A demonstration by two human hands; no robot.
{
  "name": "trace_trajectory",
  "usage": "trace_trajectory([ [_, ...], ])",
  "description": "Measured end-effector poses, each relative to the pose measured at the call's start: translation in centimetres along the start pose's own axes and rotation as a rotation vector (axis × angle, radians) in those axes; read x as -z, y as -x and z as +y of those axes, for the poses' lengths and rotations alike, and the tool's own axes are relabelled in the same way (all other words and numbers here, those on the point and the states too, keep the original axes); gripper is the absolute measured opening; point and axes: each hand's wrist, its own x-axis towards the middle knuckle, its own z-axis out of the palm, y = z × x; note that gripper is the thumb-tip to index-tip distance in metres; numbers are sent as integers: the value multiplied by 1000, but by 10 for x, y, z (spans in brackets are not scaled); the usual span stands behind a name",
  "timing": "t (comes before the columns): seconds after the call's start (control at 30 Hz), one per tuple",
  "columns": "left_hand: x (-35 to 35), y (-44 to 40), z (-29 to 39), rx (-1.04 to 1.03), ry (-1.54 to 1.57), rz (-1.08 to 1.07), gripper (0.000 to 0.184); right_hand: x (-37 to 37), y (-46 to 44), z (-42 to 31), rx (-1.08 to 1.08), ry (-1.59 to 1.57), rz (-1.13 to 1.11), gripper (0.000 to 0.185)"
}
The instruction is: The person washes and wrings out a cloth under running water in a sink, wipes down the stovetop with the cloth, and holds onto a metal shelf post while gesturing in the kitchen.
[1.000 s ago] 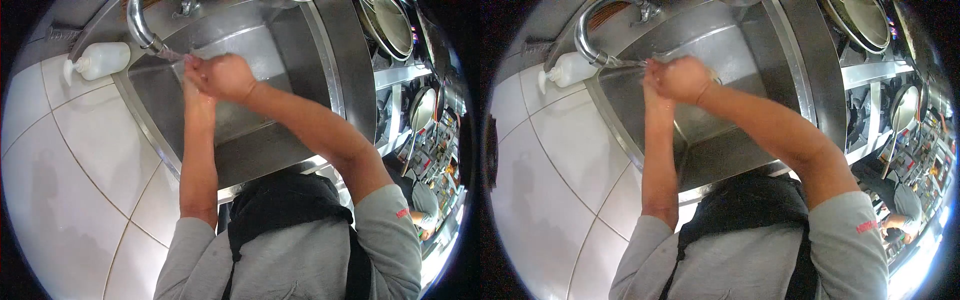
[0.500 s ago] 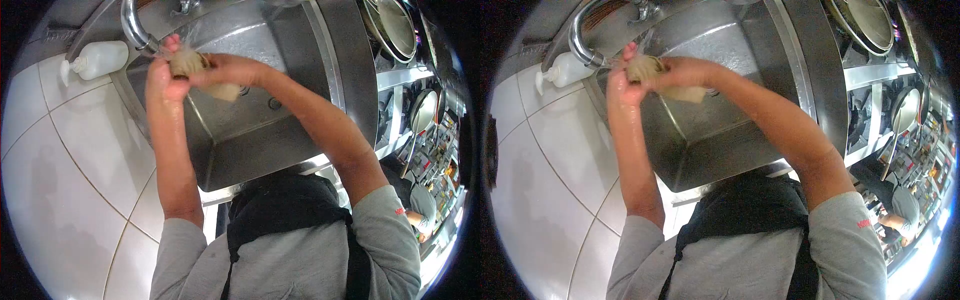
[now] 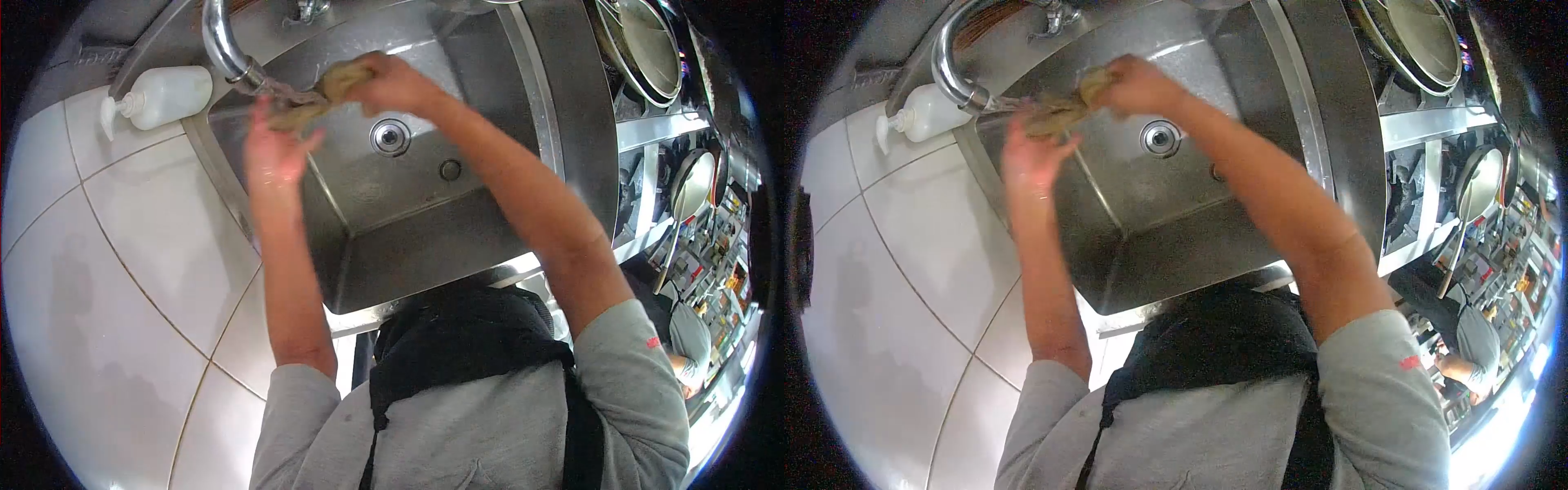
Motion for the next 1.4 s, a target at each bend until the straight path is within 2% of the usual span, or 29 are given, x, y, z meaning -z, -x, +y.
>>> trace_trajectory([
  [0.03, -2, -3, -23, 44, -33, 31, 47, -14, 16, -29, 4, -99, -69, 58],
  [0.07, 22, -25, -39, 50, -33, 35, 47, -43, 19, -30, 157, 131, -12, 53],
  [0.1, 55, -57, -57, 221, 263, -378, 47, -68, 24, -26, 310, 360, 44, 48],
  [0.13, 73, -73, -68, 387, 563, -791, 48, -81, 40, -30, 445, 285, 157, 44],
  [0.17, -7, 4, -58, 138, 256, -160, 47, -91, 53, -33, 580, 207, 271, 40],
  [0.2, -6, -3, -59, 139, 257, -159, 47, -94, 59, -32, 578, 207, 271, 40],
  [0.3, 9, -52, -70, 556, 600, 17, 45, -98, 61, -24, 597, 272, 392, 37],
  [0.37, 11, -73, -78, 835, 830, 133, 44, -80, 34, -12, 614, 564, 380, 36],
  [0.4, 4, -62, -81, 836, 831, 135, 44, -69, 22, -11, 612, 564, 379, 36],
  [0.47, -28, -26, -85, 279, 233, -63, 39, -46, 1, -12, 443, 608, 497, 32],
  [0.5, -34, -22, -83, 266, 238, -72, 36, -50, -4, -8, 414, 598, 519, 43],
  [0.53, -20, -29, -86, 268, 235, -73, 36, -60, 4, -11, 411, 597, 522, 43],
  [0.6, 2, -43, -87, 213, 339, -599, 31, -77, 24, -14, 767, 378, 597, 42],
  [0.63, 6, -42, -87, 218, 339, -594, 31, -76, 27, -13, 761, 376, 596, 42],
  [0.7, 6, -35, -79, 57, 63, -446, 30, -67, 35, -10, 534, 406, 367, 43],
  [0.73, -2, -28, -72, 49, 63, -452, 30, -55, 24, -1, 543, 409, 370, 43],
  [0.8, -11, -11, -61, 235, 244, -214, 45, -24, 1, 17, -16, 433, 229, 41],
  [0.83, -8, -10, -58, 229, 248, -217, 45, -12, 9, 19, -10, 438, 229, 41],
  [0.9, 0, -6, -54, 158, 111, -141, 45, 6, 27, 20, 253, 960, 725, 61],
  [0.93, -6, -2, -54, 158, 113, -140, 45, 10, 33, 3, 254, 960, 723, 61],
  [1.0, -31, 11, -48, 69, -57, -412, 41, 17, 46, -33, 60, -187, -228, 76],
  [1.03, -37, 14, -41, 64, -58, -419, 41, 9, 41, -19, 232, 198, -10, 63],
  [1.07, -41, 18, -34, -63, -167, -392, 40, 15, 42, -17, 237, 201, -4, 63],
  [1.1, -41, 22, -28, -188, -276, -359, 39, 23, 46, -20, 165, 137, -81, 57],
  [1.13, -39, 25, -21, -193, -279, -358, 39, 28, 49, -22, 94, 70, -162, 51],
  [1.17, -35, 29, -14, -314, -265, -270, 38, 30, 49, -21, 97, 66, -165, 51],
  [1.2, -29, 33, -8, -430, -251, -182, 38, 31, 50, -19, 130, -51, -87, 46],
  [1.33, -8, 49, 26, -433, -315, -154, 34, 51, 54, -27, 170, -266, 155, 33],
  [1.4, -1, 63, 38, -780, -1323, 25, 35, 62, 57, -35, 174, -234, 149, 27],
])
